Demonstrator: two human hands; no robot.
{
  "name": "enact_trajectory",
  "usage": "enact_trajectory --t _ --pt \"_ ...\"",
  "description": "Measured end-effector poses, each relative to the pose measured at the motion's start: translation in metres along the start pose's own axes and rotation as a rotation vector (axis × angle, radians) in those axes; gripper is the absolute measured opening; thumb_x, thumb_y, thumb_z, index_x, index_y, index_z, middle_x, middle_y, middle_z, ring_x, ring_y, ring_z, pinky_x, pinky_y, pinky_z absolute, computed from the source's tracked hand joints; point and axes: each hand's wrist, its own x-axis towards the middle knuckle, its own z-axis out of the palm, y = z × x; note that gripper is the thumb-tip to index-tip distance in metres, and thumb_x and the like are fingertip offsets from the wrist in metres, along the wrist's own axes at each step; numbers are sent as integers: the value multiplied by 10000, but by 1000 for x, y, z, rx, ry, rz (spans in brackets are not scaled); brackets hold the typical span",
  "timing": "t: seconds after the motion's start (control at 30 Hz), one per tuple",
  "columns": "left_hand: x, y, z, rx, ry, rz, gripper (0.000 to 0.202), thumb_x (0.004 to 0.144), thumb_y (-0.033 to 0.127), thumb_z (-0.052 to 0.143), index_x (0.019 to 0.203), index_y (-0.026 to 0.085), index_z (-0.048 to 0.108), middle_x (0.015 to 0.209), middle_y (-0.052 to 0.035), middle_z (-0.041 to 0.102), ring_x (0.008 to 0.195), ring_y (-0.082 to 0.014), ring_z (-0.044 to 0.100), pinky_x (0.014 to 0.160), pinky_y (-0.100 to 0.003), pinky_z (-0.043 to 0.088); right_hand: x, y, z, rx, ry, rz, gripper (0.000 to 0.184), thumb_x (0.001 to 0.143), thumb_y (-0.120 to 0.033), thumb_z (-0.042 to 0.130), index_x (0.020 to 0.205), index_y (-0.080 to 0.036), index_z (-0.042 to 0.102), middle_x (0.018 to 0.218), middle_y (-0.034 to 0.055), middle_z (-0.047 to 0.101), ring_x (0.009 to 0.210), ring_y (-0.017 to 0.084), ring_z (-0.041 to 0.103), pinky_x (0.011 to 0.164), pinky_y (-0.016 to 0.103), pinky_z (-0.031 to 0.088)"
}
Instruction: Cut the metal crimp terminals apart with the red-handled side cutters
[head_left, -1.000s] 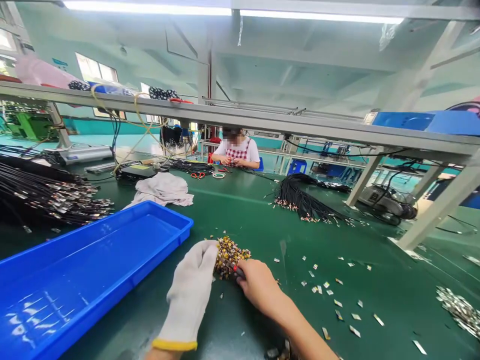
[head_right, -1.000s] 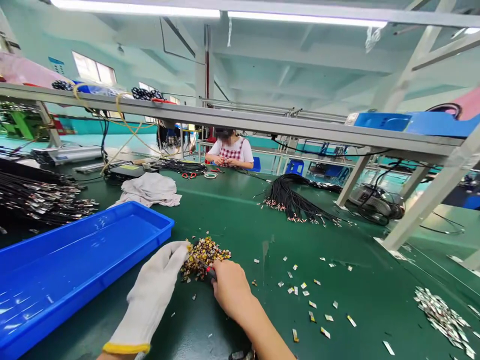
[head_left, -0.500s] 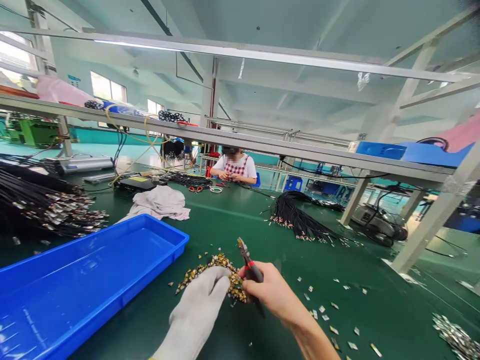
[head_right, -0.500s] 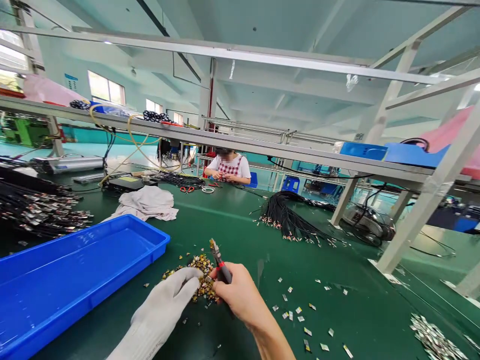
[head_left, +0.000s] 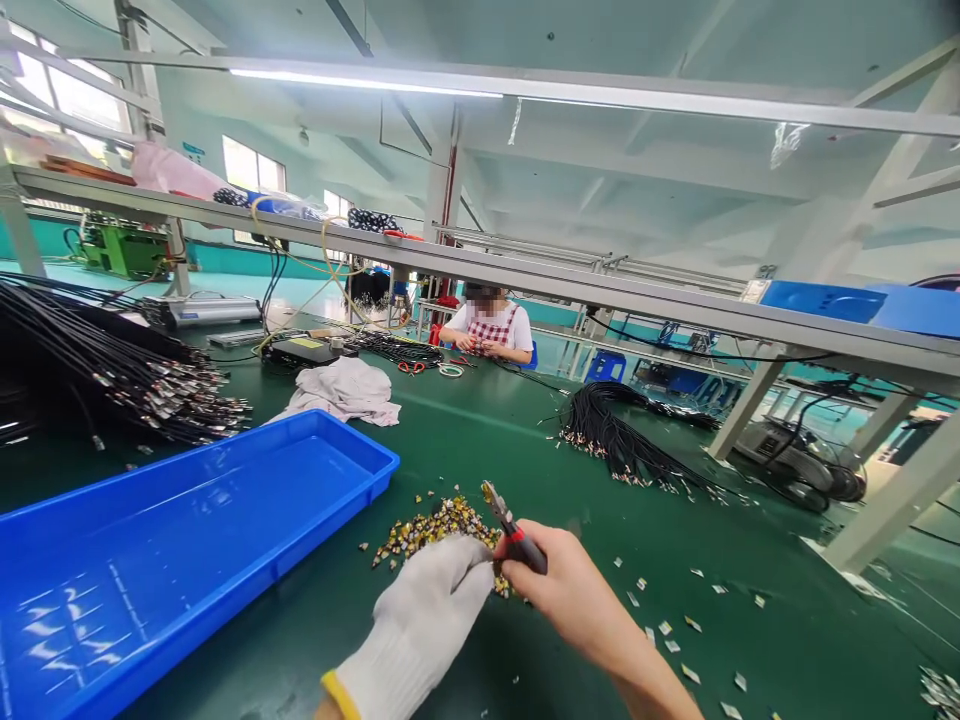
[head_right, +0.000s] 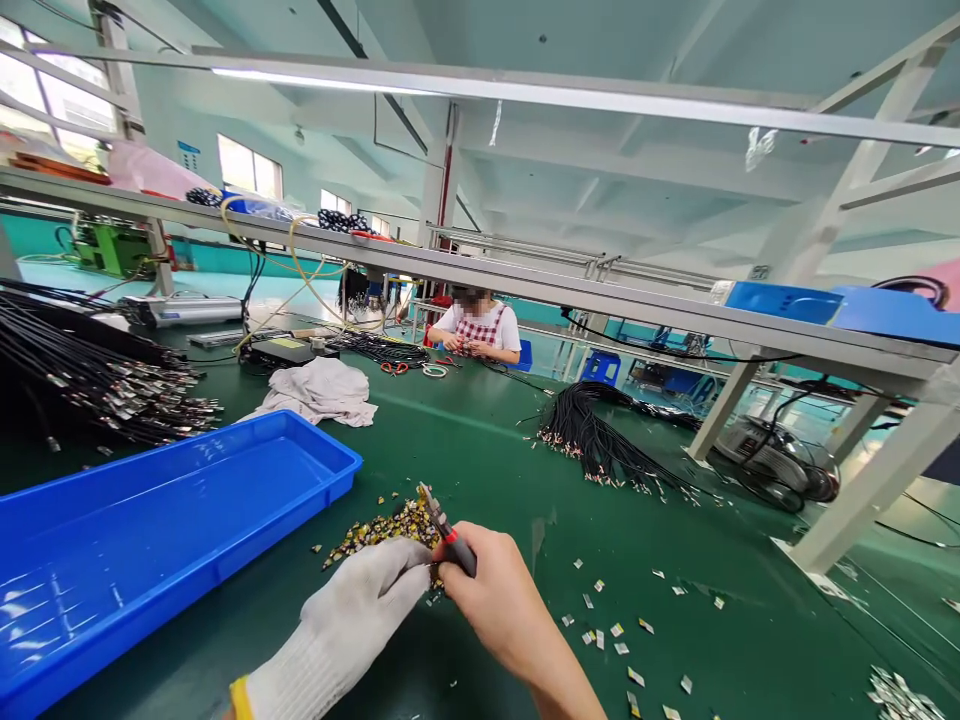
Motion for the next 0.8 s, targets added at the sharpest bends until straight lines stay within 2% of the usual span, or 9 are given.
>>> enact_trajectory --t 0.1,0.2,0.33,0.5,0.7,0.8 --pt "1 -2 -1 -3 28 -37 277 849 347 438 674 252 631 697 15 642 679 -163 563 609 -247 346 1 2 0 67 30 25 106 817 -206 478 824 -187 582 669 -42 533 613 116 463 568 217 343" --pt "2 -6 -5 -44 65 -76 274 856 353 416 681 247 598 652 33 591 641 -152 526 577 -246 323 1 7 -3 35 73 50 164 880 -316 457 863 -191 560 689 -28 536 624 132 470 574 234 349" --pt "2 -9 -9 -142 150 -68 267 856 338 407 691 235 590 658 38 567 646 -143 505 597 -245 334 1 11 0 -123 -9 57 284 918 -399 405 752 -191 505 695 -4 549 638 146 447 587 252 336" --pt "3 -12 -10 -283 170 -86 272 874 354 380 738 229 580 704 37 571 661 -143 494 615 -242 367 -1 5 11 -149 -103 41 283 928 -404 407 767 -198 516 780 12 605 702 162 484 634 249 358" --pt "3 -13 -7 -386 142 -54 253 873 357 404 809 231 613 797 18 643 729 -155 550 650 -239 405 -1 0 16 -82 -126 38 271 925 -401 420 849 -196 578 879 32 652 785 190 549 709 261 398" --pt "3 -15 -5 -364 150 -38 235 864 338 425 803 233 626 810 13 664 753 -165 574 681 -247 415 -1 -2 17 -56 -134 30 276 929 -387 400 843 -192 576 877 32 654 805 194 562 725 265 406"
